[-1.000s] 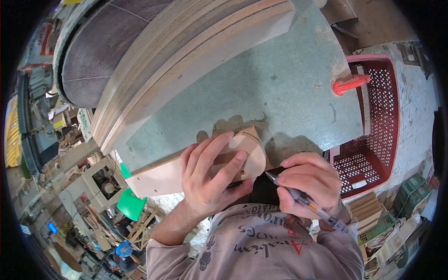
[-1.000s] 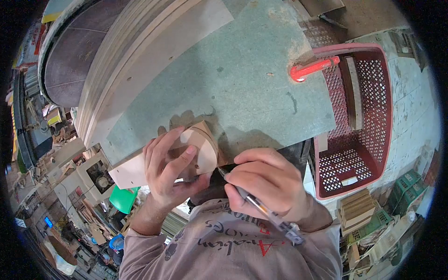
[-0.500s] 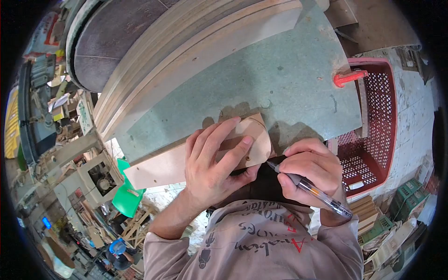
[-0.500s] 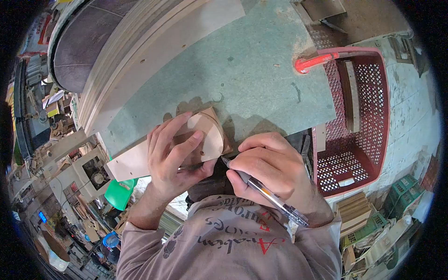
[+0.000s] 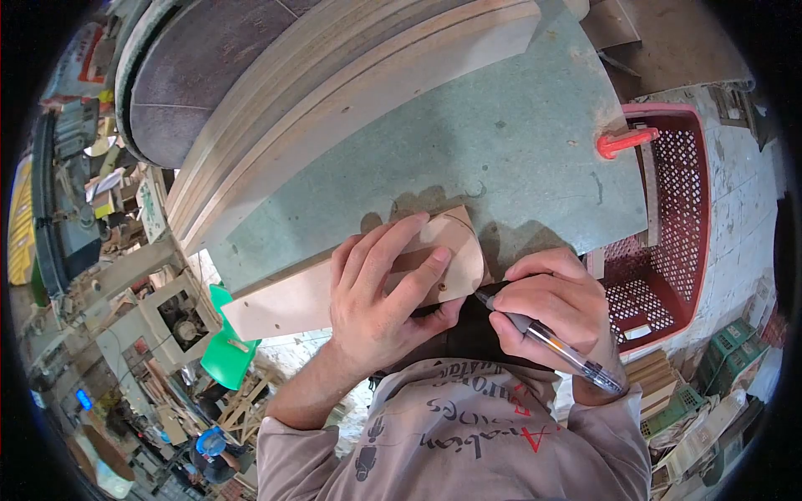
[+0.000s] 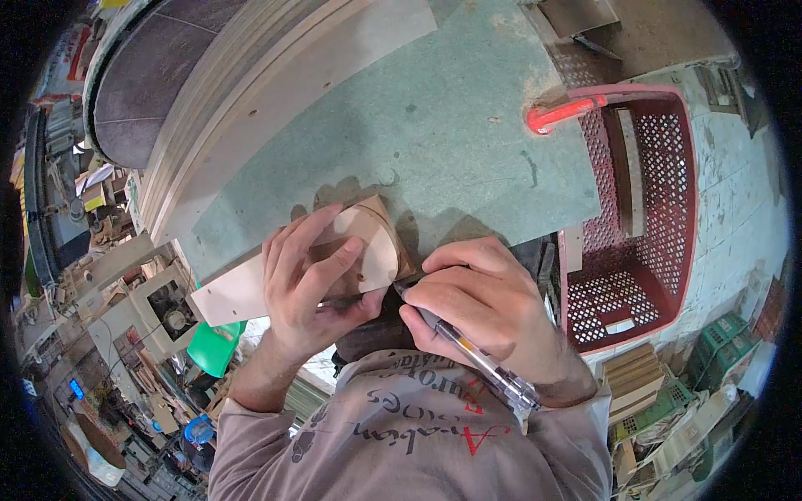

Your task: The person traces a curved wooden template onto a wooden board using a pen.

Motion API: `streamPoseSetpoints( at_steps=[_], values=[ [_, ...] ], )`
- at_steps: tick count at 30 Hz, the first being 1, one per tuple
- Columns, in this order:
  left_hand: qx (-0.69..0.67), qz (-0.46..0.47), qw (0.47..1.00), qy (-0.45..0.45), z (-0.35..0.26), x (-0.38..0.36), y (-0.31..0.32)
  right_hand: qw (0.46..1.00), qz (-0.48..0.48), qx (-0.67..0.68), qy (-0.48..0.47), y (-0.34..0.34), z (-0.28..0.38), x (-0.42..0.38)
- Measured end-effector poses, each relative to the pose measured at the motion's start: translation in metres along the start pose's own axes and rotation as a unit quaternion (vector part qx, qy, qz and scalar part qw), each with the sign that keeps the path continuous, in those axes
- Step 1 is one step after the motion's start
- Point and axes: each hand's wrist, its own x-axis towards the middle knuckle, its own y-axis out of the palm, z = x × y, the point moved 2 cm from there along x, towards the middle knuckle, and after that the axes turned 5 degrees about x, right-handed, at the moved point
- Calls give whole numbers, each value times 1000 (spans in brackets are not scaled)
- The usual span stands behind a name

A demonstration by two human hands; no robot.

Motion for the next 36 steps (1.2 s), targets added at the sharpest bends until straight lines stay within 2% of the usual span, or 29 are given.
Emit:
streamPoseSetpoints(
  at_steps=[8, 24, 36],
  values=[
    [0, -4, 1000, -2, 0, 1, 0, 998, -61, 4, 0, -3, -5, 1],
    [-3, -7, 1000, -13, 0, 0, 1, 1000, -13, 4, -4, -2, -1, 1],
    [4, -9, 1000, -15, 0, -2, 1, 998, -69, 5, 9, -10, -9, 11]
  ],
)
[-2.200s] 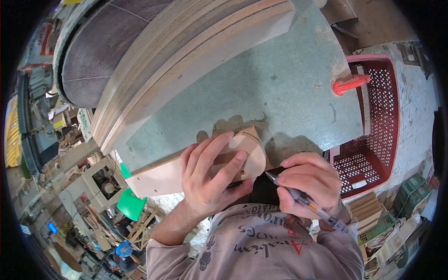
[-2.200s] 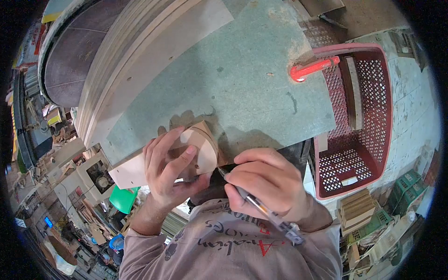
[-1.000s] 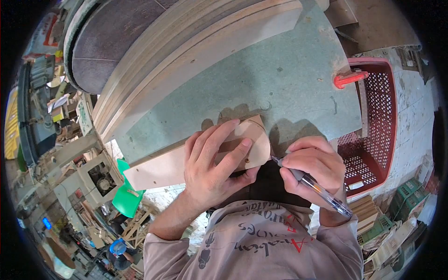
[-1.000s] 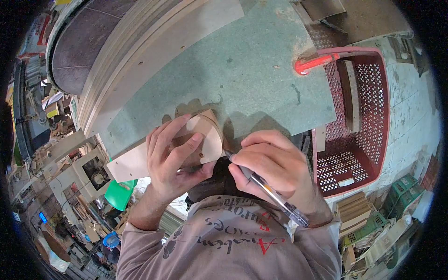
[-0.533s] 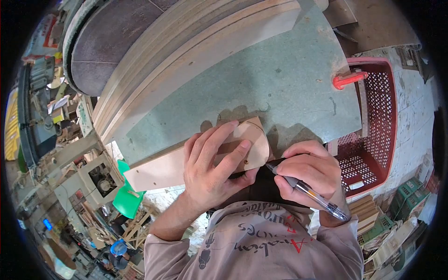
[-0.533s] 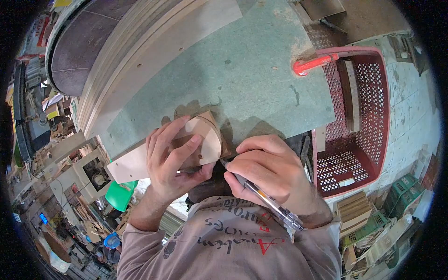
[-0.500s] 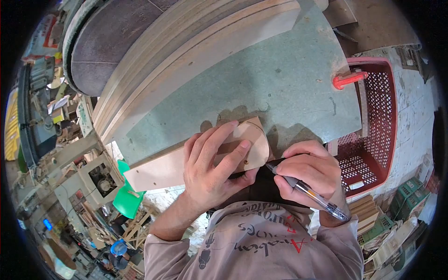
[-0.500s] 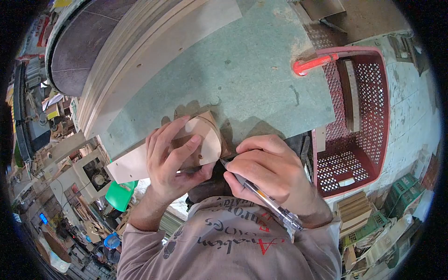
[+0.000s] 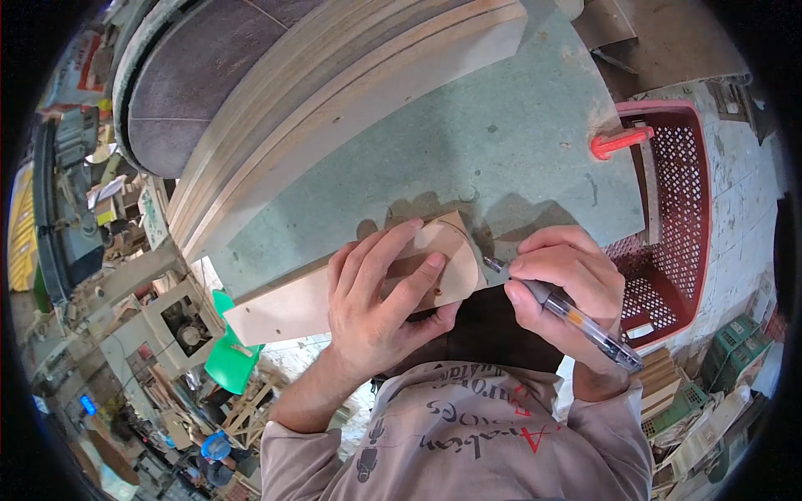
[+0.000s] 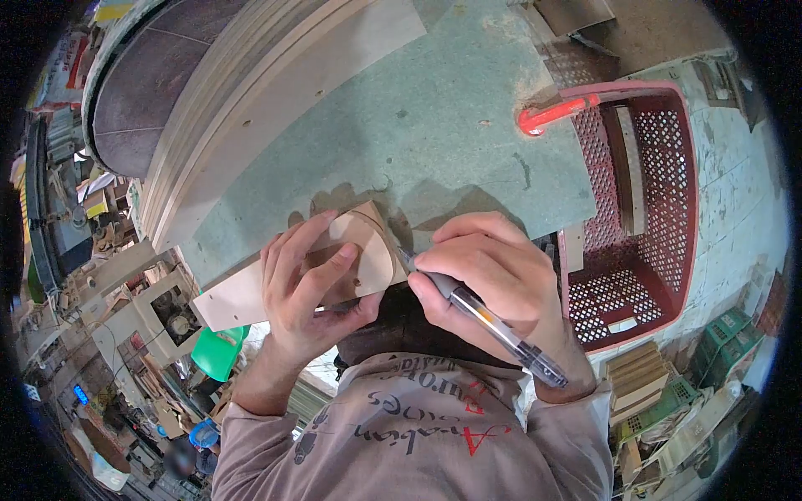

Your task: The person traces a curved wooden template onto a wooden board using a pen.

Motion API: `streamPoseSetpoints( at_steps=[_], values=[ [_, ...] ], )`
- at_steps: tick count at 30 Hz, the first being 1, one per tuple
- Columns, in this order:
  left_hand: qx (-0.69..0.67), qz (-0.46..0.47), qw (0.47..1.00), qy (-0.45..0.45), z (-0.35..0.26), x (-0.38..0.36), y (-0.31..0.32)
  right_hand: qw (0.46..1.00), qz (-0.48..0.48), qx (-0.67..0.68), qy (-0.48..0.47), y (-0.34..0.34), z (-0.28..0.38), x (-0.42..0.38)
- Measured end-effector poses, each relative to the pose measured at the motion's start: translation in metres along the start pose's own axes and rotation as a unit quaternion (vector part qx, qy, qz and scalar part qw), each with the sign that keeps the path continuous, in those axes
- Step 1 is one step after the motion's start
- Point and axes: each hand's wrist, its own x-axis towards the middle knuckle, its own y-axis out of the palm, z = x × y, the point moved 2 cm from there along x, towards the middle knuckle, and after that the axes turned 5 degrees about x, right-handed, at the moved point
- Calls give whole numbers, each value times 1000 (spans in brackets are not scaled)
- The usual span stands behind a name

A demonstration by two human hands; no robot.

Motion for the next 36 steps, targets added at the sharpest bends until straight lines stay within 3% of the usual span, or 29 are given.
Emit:
streamPoseSetpoints(
  at_steps=[36],
  values=[
    [-5, 12, 1000, 8, 0, 2, -2, 999, 33, -17, -18, 7, 10, -9]
  ],
)
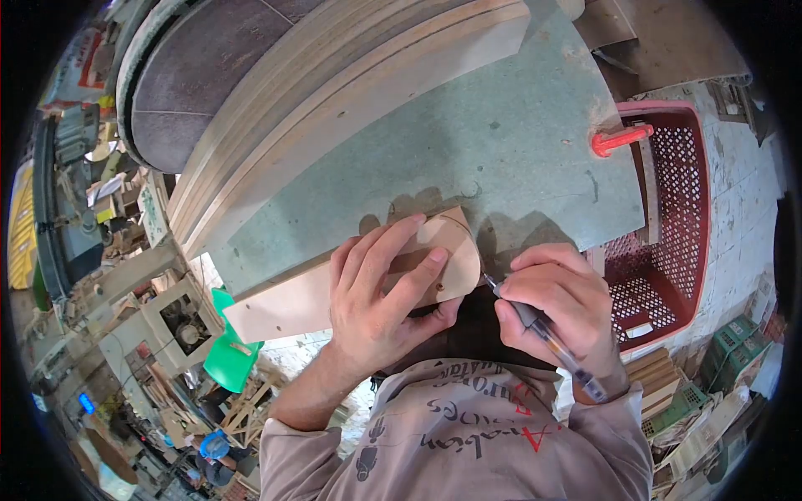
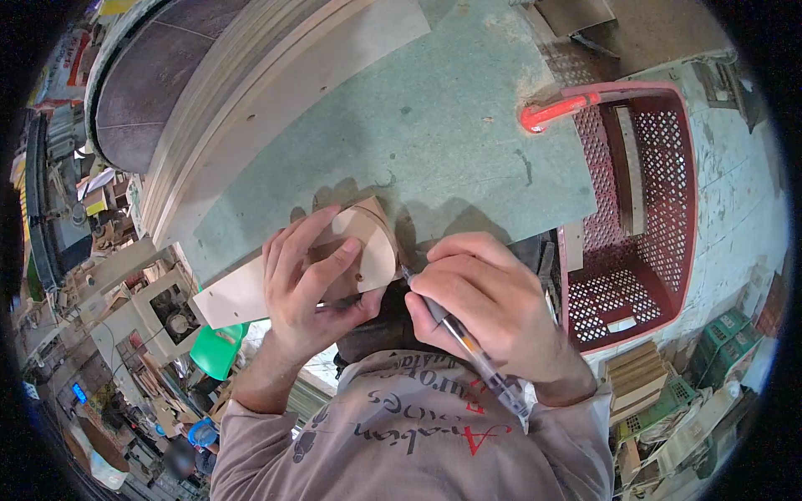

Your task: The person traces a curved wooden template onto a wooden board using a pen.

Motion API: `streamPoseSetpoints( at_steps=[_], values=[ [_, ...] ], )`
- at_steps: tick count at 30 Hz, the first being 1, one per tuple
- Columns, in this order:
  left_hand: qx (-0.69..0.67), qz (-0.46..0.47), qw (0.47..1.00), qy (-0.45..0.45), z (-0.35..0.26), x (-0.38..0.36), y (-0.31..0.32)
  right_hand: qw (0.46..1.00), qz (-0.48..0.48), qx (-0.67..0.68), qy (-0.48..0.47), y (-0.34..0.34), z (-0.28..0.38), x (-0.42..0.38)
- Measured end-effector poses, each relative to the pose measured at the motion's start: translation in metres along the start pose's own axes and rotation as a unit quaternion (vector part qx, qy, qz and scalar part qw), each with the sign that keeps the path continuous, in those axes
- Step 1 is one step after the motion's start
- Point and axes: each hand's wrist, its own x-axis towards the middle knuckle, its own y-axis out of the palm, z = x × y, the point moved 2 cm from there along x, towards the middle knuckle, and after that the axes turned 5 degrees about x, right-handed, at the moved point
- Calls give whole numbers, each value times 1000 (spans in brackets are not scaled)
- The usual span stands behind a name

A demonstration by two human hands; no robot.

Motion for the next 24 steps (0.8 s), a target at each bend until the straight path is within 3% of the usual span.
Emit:
streamPoseSetpoints(
  at_steps=[6, 24],
  values=[
    [-1, -2, 1000, -8, 1, -1, 1, 999, 42, 20, -27, 4, 4, -2],
    [-2, 4, 1000, 3, 0, -1, -1, 999, 40, 17, -8, 2, 2, 0]
  ],
)
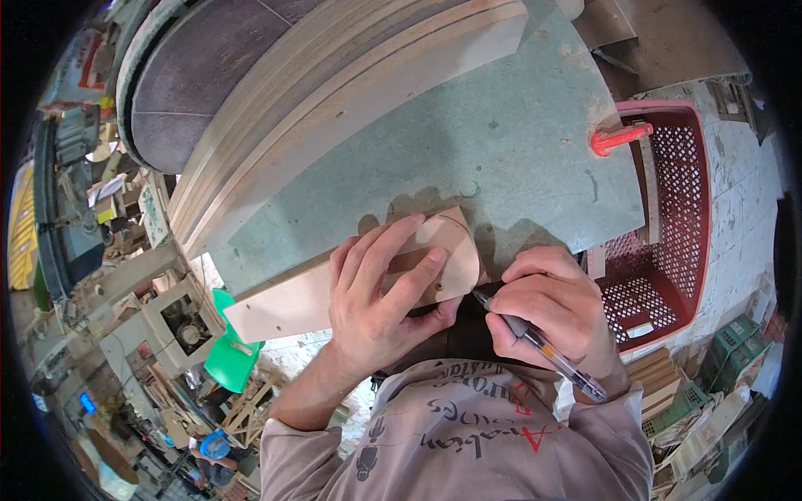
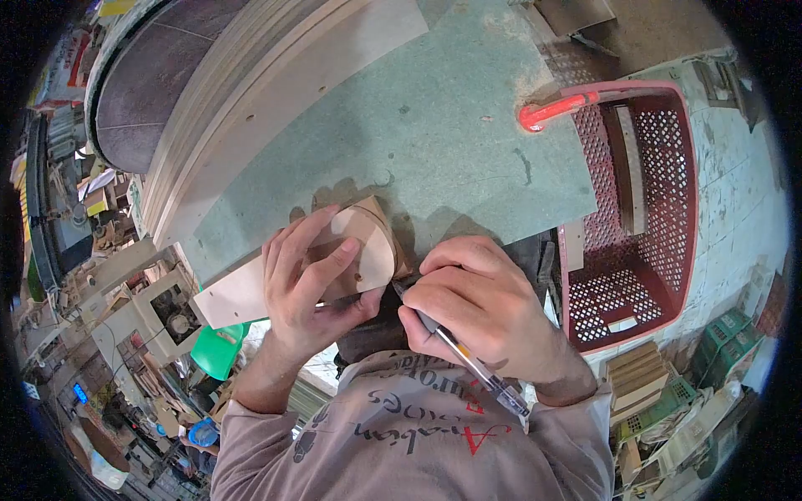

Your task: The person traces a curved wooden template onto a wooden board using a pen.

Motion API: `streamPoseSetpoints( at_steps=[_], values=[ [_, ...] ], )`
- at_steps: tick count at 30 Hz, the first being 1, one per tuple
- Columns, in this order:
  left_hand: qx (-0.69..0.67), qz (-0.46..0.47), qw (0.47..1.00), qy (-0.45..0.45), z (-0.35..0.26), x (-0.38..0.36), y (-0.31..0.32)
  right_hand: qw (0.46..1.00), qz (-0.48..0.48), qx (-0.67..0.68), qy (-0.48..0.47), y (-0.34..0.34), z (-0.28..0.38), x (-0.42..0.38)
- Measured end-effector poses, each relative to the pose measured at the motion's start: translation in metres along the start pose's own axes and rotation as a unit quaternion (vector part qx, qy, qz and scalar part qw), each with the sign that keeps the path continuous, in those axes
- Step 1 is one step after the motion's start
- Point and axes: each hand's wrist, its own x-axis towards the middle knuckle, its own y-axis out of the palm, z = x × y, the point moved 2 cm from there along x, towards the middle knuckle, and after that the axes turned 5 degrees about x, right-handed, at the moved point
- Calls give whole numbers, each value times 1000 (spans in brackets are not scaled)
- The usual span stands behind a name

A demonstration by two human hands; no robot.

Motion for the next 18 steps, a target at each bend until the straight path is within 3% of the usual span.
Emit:
streamPoseSetpoints(
  at_steps=[12, 15, 18],
  values=[
    [2, -15, 1000, -16, 0, -1, 3, 993, -105, 35, 32, -7, -14, -6],
    [-3, -21, 1000, -12, 1, -1, 1, 972, -168, 139, 90, -5, -15, -13],
    [-13, 9, 1000, -1, 0, 2, -9, 967, -191, 157, 68, -3, -11, -17]
  ],
)
